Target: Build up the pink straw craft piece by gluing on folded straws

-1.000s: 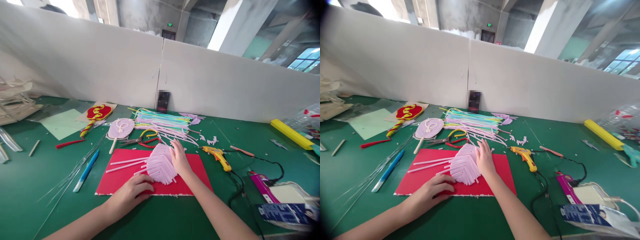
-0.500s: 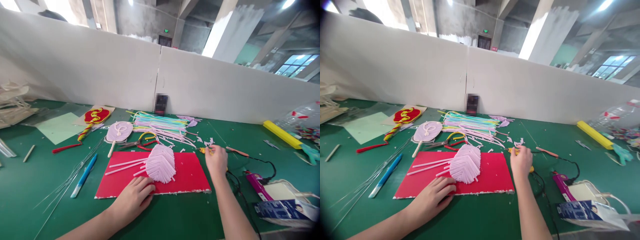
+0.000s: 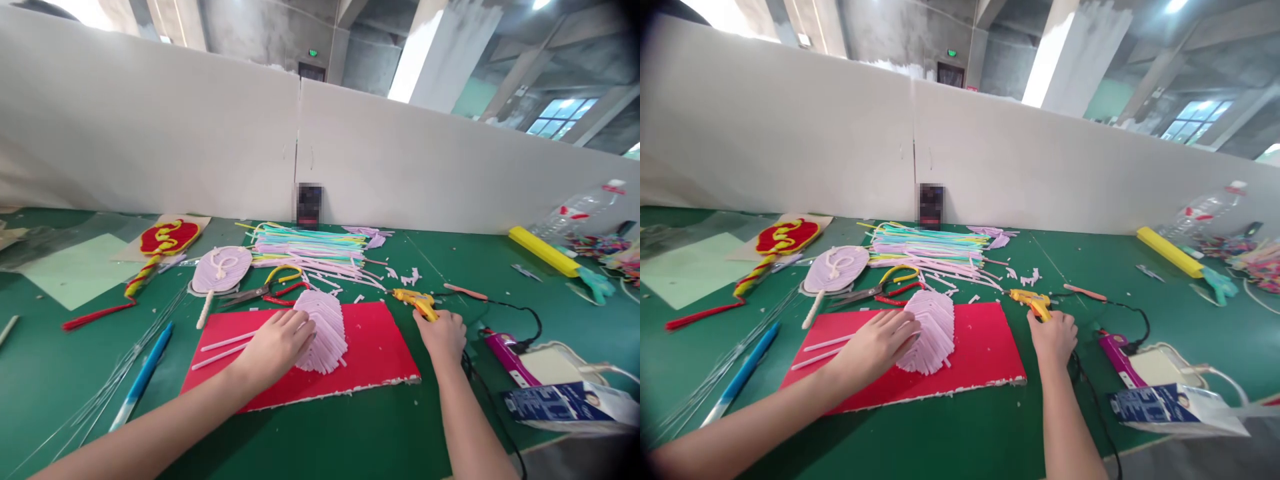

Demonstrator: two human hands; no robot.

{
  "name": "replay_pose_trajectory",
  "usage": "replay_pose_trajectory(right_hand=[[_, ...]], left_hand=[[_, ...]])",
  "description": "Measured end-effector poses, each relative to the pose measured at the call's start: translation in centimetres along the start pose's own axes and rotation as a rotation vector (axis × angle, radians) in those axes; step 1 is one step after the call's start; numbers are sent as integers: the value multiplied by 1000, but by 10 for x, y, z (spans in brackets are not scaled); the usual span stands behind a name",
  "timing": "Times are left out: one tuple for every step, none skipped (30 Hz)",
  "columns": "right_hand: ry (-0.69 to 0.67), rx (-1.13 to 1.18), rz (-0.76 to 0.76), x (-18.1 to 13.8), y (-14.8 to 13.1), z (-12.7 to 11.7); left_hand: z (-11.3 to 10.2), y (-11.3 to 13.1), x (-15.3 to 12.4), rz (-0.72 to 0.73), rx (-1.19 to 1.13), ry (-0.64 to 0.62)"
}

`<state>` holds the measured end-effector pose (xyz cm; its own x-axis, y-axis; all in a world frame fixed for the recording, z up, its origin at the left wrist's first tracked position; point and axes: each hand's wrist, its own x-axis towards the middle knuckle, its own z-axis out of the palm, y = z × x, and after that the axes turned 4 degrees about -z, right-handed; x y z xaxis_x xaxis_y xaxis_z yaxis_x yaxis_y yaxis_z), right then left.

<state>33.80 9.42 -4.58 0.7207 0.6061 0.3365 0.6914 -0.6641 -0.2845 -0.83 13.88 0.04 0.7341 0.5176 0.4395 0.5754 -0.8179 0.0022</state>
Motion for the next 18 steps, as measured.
replay_pose_trajectory(right_hand=[[13, 10, 1, 1, 0, 0], [26, 15, 3, 2, 0, 0], [47, 26, 5, 3, 0, -1], [78, 50, 7, 4, -2, -2], [115, 92, 13, 4, -4, -4], [146, 147, 24, 5, -6, -7], [166, 213, 40, 5, -10, -11], [163, 278, 62, 6, -14, -16], [129, 327, 83, 5, -19, -22], [90, 363, 93, 5, -25, -28], [74, 399, 87, 3, -32, -34], [74, 432, 71, 1, -39, -40], [81, 475, 46, -1, -47, -45], [88, 516, 17, -4, -54, -47], [86, 529, -13, -7, -62, -47], [86, 529, -43, -11, -68, -45], [72, 514, -72, -14, -73, -41], [36, 490, -94, -16, -76, -35]], left_hand=[[5, 2, 0, 14, 19, 19], [10, 4, -2, 36, 17, 37], [13, 7, -4, 59, 0, 42], [15, 10, -6, 74, -16, 50], [17, 12, -7, 85, -29, 55], [17, 13, -9, 85, -37, 62], [17, 13, -10, 80, -43, 69], [17, 14, -11, 73, -50, 75], [17, 13, -11, 63, -59, 76], [17, 13, -11, 59, -71, 70], [18, 13, -11, 58, -83, 57], [18, 12, -11, 58, -94, 41], [19, 12, -11, 58, -103, 28], [19, 12, -11, 57, -111, 15], [19, 12, -11, 54, -117, 5], [19, 12, -11, 53, -121, -1], [19, 12, -11, 51, -125, -8], [19, 11, -11, 50, -128, -12]])
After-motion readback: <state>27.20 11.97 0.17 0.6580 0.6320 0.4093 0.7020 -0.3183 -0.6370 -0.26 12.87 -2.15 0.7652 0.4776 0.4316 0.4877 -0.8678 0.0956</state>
